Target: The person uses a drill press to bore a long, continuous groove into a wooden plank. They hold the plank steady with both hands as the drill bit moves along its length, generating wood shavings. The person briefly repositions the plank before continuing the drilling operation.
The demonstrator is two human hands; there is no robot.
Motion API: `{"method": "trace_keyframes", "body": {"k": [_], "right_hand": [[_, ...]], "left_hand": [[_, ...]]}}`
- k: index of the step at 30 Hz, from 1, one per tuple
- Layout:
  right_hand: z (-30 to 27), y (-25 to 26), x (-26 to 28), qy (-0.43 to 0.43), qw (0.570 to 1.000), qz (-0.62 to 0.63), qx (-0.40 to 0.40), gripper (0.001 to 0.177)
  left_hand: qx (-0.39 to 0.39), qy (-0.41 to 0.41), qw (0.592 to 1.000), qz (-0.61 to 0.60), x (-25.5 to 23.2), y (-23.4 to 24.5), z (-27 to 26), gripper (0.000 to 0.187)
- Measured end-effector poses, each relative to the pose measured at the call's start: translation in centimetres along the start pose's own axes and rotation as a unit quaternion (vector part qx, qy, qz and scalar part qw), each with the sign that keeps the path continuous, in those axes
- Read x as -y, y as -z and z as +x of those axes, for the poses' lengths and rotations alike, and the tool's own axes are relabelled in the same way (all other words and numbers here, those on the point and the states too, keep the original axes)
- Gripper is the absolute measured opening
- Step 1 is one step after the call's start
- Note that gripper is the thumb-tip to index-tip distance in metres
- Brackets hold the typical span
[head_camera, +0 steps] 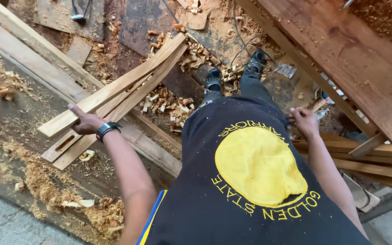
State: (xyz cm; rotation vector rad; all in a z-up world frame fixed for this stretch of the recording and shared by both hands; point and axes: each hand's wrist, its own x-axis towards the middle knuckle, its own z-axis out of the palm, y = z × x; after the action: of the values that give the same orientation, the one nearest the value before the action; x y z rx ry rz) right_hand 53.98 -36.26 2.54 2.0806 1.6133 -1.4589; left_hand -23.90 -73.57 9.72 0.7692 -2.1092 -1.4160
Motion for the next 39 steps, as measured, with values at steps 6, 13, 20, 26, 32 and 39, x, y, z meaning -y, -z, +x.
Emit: {"method": "trace_keyframes", "body": {"k": [6, 13, 20, 26, 32, 39], "right_hand": [[0.7, -1.6, -2.0, 0.023, 0.998, 0.055, -0.028, 0.033], [-2.1, -1.3, 0.5, 0.037, 0.998, 0.025, -0.038, 0.031], [-2.4, -2.0, -1.1, 0.037, 0.995, -0.058, -0.074, 0.032], [-2.8, -3.0, -4.7, 0.010, 0.996, -0.009, -0.087, 0.037], [-9.1, -4.3, -6.6, -0.056, 0.982, 0.099, -0.154, 0.033], [-13.4, -0.3, -15.0, -0.108, 0.866, 0.317, -0.371, 0.025]], "left_hand": [[0.047, 0.049, 0.998, -0.009, -1.0, 2.2, 3.4, 0.098], [0.108, 0.073, 0.983, 0.132, 1.6, 6.4, 6.3, 0.111], [0.270, 0.059, 0.904, 0.326, -2.3, 7.4, 3.3, 0.103], [0.447, 0.102, 0.831, 0.315, 2.1, 1.9, -6.6, 0.086], [0.663, -0.048, 0.644, 0.378, 3.7, 0.0, -19.5, 0.065], [0.747, -0.116, 0.518, 0.400, -1.8, -4.3, -26.9, 0.060]]}}
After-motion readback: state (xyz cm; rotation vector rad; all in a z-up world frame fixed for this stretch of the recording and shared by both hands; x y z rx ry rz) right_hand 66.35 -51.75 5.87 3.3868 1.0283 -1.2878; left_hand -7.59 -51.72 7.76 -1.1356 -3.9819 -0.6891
